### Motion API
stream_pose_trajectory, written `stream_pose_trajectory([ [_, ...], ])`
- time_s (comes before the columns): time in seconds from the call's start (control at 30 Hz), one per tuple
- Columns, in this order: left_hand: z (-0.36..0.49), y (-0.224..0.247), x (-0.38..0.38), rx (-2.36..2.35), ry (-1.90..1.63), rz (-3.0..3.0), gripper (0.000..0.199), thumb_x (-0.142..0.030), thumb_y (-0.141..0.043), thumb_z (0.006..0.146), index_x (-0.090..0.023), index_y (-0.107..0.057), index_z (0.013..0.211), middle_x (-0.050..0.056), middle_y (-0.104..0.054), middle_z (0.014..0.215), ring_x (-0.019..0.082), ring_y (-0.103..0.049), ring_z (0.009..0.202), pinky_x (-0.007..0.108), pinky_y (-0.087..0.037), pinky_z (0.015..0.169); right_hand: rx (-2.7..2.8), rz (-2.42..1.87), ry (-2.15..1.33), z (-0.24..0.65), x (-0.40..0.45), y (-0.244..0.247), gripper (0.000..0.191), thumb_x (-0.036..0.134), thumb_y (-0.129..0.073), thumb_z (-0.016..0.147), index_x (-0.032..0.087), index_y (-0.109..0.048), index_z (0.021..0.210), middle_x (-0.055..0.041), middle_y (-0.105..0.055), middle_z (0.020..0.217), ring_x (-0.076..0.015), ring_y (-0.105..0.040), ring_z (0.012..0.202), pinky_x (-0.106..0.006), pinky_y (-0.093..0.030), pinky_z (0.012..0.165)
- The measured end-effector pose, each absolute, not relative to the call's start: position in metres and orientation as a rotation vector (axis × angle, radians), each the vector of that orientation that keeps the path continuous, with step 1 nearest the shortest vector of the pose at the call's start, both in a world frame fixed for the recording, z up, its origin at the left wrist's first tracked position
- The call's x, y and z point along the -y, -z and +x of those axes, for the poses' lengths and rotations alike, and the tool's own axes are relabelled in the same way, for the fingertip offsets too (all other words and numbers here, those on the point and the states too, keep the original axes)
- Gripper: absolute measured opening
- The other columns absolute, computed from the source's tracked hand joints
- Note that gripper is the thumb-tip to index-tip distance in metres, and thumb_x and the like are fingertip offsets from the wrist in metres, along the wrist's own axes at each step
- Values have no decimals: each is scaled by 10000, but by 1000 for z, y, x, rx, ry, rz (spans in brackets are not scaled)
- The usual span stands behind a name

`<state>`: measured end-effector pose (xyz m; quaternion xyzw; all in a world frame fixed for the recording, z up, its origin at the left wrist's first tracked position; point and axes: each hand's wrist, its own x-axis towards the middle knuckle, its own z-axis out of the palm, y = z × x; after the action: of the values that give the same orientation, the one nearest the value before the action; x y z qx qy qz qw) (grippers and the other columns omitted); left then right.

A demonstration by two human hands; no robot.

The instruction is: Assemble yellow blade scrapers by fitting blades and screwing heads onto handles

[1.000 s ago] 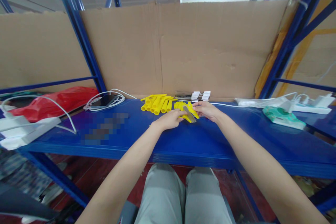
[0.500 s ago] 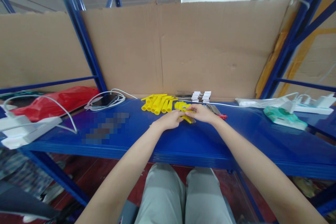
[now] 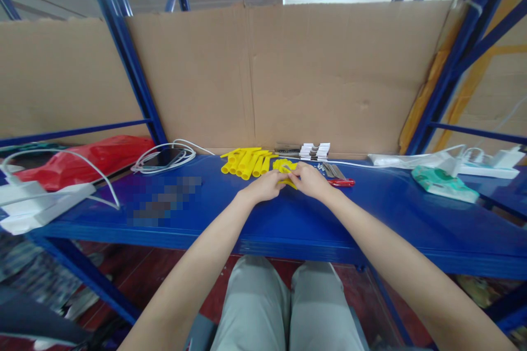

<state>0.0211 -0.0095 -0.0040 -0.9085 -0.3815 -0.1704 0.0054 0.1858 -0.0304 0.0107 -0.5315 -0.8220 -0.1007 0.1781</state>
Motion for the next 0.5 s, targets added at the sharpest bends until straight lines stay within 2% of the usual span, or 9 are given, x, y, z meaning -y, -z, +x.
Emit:
stream_pose_trajectory([
  [0.13,22,4,10,1233,487,-2813,399,-168,-477,878,-217,-604,1253,72,-678,1081,217,-621,1022,323,-469,912,2384,-1518,249,185,31,-13,367,211,-399,934,131,-727,791,-101,-705,813,-174,-610,728,-250,-398,673],
  [0.23,22,4,10,1221,490,-2821,413,-154,-482,870,-218,-598,1261,70,-675,1104,216,-619,1029,321,-465,916,2402,-1551,227,185,33,-15,387,207,-376,939,126,-731,810,-103,-722,812,-179,-625,719,-250,-403,667],
  [0.5,23,4,9,1208,519,-2829,361,-150,-473,876,-187,-638,1195,88,-680,1071,225,-619,1005,336,-464,901,2327,-1624,324,179,36,-13,379,204,-341,951,109,-700,1027,-150,-722,989,-227,-656,919,-282,-446,797],
])
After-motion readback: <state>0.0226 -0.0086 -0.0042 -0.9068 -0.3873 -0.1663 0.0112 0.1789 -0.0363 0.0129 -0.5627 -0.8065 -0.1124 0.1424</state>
